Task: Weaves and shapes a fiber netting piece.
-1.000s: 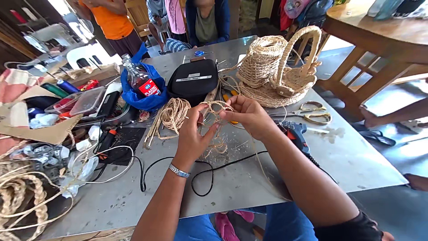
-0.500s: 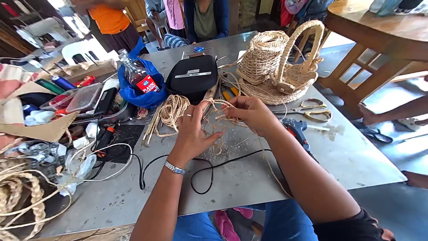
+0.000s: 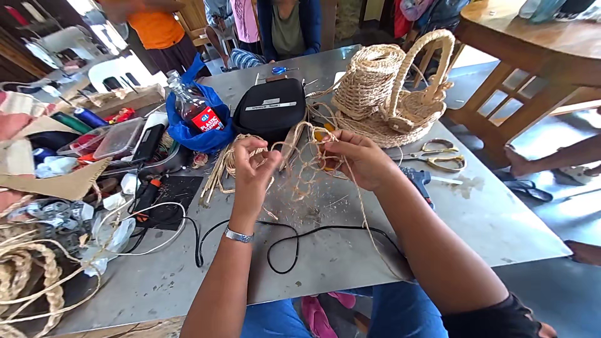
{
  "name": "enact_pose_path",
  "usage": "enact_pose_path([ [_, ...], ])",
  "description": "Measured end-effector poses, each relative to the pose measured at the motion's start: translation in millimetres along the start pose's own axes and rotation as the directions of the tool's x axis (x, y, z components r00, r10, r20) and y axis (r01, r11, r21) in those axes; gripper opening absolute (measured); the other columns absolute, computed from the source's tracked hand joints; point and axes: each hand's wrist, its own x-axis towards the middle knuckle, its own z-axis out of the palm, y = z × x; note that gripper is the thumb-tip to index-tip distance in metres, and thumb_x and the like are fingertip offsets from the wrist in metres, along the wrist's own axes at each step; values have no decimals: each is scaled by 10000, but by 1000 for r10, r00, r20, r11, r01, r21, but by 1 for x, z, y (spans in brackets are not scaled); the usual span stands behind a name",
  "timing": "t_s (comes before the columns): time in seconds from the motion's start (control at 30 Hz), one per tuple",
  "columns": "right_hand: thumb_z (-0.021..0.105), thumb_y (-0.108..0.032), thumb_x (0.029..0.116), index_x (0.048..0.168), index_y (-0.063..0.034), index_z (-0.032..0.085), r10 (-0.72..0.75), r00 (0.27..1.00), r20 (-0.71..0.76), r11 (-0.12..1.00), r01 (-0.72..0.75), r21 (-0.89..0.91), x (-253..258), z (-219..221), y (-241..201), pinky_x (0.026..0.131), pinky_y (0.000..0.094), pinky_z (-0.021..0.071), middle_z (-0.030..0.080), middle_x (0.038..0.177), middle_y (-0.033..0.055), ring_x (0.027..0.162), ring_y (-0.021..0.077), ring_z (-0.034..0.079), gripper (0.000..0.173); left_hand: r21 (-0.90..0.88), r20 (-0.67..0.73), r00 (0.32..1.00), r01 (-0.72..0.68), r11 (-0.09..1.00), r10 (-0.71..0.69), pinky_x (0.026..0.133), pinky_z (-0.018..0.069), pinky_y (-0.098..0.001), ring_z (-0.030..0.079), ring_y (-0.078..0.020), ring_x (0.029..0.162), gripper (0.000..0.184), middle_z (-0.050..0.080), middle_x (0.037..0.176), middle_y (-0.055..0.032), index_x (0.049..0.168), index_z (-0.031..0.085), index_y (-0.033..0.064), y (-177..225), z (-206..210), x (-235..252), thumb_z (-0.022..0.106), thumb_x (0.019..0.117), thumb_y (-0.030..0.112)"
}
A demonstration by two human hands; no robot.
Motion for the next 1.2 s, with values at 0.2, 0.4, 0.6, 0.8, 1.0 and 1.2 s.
enact_pose_path([
  [0.2,516,-114,1052,1114,-96,629,-95,991,-94,993,101,53,-5,4,0,803,280,595,704,1009,39,847,111,691,130,-339,-64,884,417,844,-463,866,576,-379,669,-203,1063,714,554,1375,-89,1555,189,191,-3,10,3,589,1022,447],
  [0.4,513,-72,1042,1123,-50,602,-168,968,-187,966,200,167,7,-3,4,764,313,609,705,971,74,814,148,697,122,-483,141,969,244,841,-200,926,596,-432,702,-253,1061,839,635,1296,-87,1576,171,368,8,23,-3,685,967,103],
  [0.6,340,-162,1120,1187,-84,533,-55,991,-118,974,80,211,-2,6,-1,811,323,614,726,1170,119,937,200,744,219,-428,182,982,130,894,-55,1004,557,-422,604,-235,1250,684,396,1586,-50,1540,445,165,9,20,-5,538,931,-131],
  [0.8,285,-185,1121,1362,-101,490,-26,993,117,945,-13,327,2,-7,-5,892,389,610,680,1301,131,1052,252,724,327,-389,176,984,58,919,12,1007,560,-457,587,-263,1282,828,262,1653,-49,1614,299,201,11,6,1,487,910,-191],
  [1.0,274,-170,1117,1351,-150,501,-42,986,161,932,-19,363,1,-12,-9,823,395,633,677,1311,136,1026,280,736,327,-359,191,978,-6,933,80,988,573,-435,594,-245,1264,839,246,1653,-53,1619,285,201,14,5,1,503,907,-185],
  [1.2,320,-165,1101,1336,-162,524,-44,981,187,944,-21,330,1,-17,-11,835,419,629,681,1306,122,1076,286,720,311,-343,203,974,-29,939,104,959,589,-431,619,-252,1226,833,260,1642,-69,1608,300,192,17,2,1,477,891,-194],
])
